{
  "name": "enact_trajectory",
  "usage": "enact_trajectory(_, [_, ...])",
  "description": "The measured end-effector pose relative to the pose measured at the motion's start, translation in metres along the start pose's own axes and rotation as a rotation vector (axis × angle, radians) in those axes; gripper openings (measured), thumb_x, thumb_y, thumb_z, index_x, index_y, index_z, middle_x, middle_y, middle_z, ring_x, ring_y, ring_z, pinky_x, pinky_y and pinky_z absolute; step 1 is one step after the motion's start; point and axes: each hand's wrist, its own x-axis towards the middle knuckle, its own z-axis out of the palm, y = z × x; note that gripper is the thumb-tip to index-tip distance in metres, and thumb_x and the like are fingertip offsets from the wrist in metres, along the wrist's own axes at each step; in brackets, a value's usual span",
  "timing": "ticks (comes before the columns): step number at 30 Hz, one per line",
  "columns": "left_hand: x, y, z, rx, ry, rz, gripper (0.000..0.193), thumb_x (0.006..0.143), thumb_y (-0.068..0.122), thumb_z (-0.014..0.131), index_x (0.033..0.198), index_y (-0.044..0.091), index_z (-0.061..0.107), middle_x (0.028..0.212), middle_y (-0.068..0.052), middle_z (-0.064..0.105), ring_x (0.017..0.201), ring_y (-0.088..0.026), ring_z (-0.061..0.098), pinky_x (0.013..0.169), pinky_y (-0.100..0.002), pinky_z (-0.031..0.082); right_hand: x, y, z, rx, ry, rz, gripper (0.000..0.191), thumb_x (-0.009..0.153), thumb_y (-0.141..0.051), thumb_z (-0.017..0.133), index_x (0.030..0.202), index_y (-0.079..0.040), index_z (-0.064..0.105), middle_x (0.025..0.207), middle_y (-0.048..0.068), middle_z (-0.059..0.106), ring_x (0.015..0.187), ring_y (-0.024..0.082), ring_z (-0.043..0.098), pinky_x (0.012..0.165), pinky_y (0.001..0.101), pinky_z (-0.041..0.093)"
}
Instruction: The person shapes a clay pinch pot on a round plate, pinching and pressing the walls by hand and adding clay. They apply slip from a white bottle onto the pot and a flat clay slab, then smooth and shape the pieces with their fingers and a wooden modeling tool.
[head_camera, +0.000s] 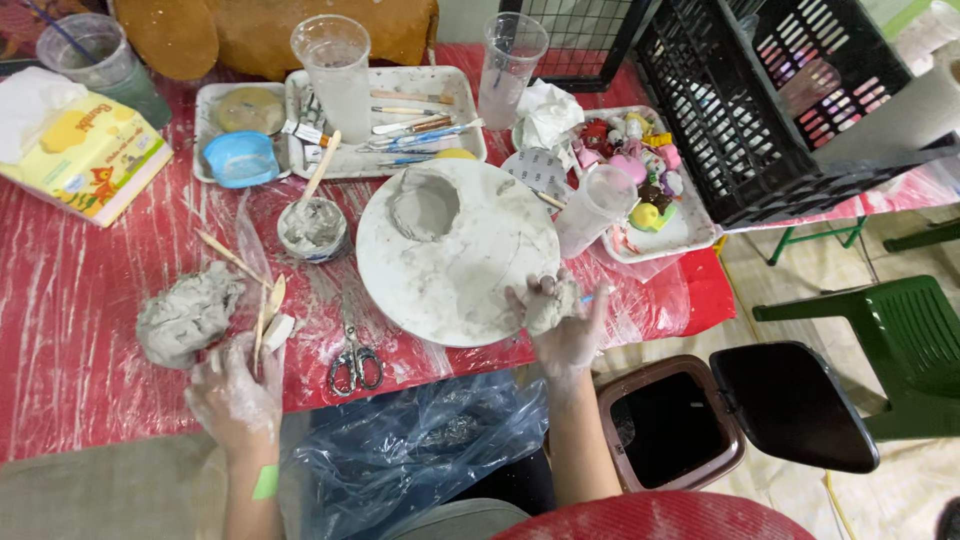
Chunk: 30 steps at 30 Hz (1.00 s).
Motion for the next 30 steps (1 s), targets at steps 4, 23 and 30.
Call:
enact_trajectory(4, [0.014,0.03,-0.018,-0.166,0.163,0.062,0.043,0.086,0.032,0.078,0.122,0.01,0.07,0.131,-0.017,0.065,0.121,-0.04,0.063,0.1,-0.053,0.046,0.004,0.013,0.013,-0.073,0.039,-0.036,0.023,0.095,-0.036,0.058,0.098,-0.014,0.063,0.098,0.002,0.07,0.097,0.018,0.062,0.098,0.041,0.053])
enact_trajectory(23, [-0.013,0.222,0.022,-2.367,-0.938,-0.849,0.064,0.103,0.045,0.038,0.151,0.003,0.043,0.147,-0.01,0.056,0.135,-0.022,0.052,0.114,-0.039,0.037,-0.032,0.052,0.045,-1.875,-0.535,-0.873,0.089,0.098,-0.076,0.019,0.151,-0.013,0.05,0.166,0.025,0.031,0.158,0.048,0.009,0.125,0.0623,0.0])
enact_trajectory(30, [-0.019,0.204,0.064,-2.322,-0.771,-0.757,0.042,0.104,0.015,0.053,0.142,-0.002,0.058,0.093,-0.003,0.065,0.074,-0.011,0.059,0.066,-0.025,0.048,-0.025,0.047,0.002,-1.52,-0.565,-0.96,0.078,0.107,-0.066,0.038,0.158,-0.008,0.036,0.169,0.027,0.033,0.159,0.046,0.035,0.131,0.0575,0.023])
